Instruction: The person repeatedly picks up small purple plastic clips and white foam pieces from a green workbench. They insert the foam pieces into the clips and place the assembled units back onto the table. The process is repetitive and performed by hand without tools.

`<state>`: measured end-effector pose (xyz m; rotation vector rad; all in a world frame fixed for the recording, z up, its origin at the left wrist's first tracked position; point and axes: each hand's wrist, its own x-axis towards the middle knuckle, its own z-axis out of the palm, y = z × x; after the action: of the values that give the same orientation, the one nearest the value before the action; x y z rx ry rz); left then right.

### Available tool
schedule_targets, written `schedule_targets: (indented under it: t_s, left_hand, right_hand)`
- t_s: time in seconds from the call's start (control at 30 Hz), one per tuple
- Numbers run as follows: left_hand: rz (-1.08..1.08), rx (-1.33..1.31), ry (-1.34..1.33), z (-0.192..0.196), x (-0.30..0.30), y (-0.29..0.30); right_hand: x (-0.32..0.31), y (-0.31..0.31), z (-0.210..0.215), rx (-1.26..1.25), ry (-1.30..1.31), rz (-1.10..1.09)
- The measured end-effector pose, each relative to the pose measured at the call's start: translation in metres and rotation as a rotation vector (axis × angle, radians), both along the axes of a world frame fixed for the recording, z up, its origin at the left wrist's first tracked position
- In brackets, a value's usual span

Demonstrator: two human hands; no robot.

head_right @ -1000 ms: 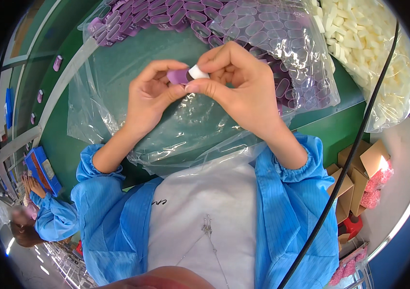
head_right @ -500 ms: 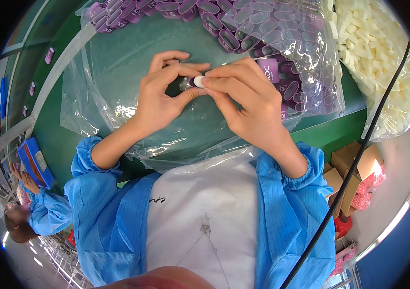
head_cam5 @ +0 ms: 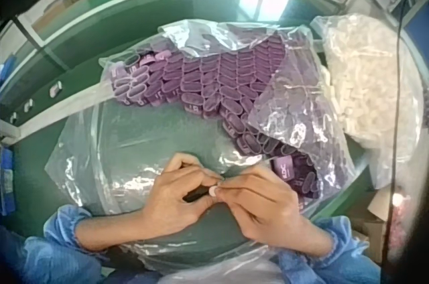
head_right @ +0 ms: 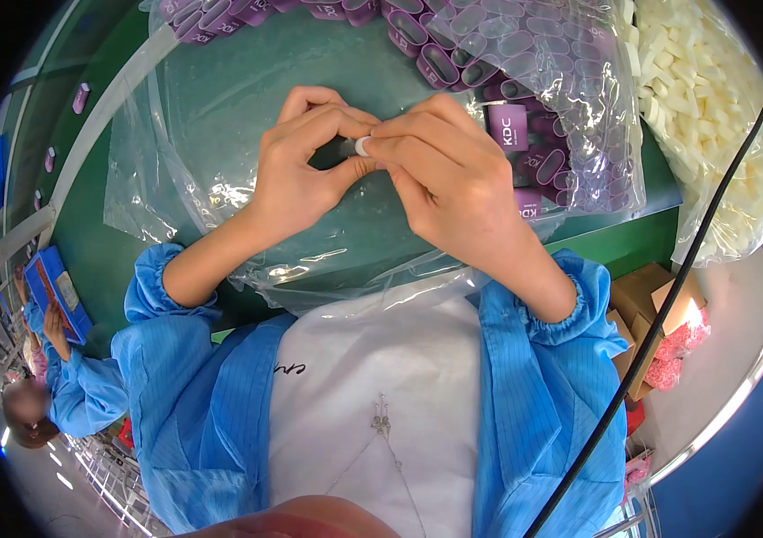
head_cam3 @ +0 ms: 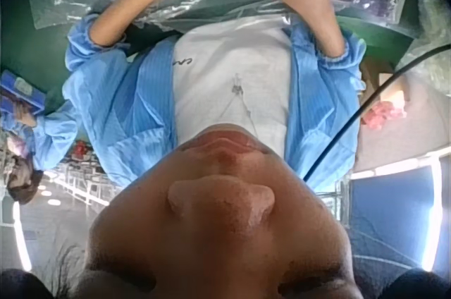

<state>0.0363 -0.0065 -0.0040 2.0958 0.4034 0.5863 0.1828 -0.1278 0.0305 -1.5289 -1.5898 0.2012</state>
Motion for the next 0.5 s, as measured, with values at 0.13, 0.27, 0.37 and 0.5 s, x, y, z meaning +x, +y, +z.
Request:
schedule_targets:
  t_s: [0.13, 0.27, 0.37, 0.5]
  left_hand:
    - [0.006, 0.010, -0.024, -0.003, 0.001, -0.002]
    - [0.008, 0.001, -0.041, -0.002, 0.004, -0.005]
    - [0.002, 0.010, -0.030, -0.003, 0.003, -0.007]
    - [-0.002, 0.005, -0.039, -0.002, 0.004, -0.006]
  right_hand:
    - [0.005, -0.008, 0.001, -0.039, -0.029, 0.040]
    - [0.012, -0.019, 0.007, -0.073, -0.082, 0.044]
    - [0.018, -0.024, -0.001, -0.023, -0.069, 0.025]
    - [0.025, -0.017, -0.007, 0.078, -0.214, 0.118]
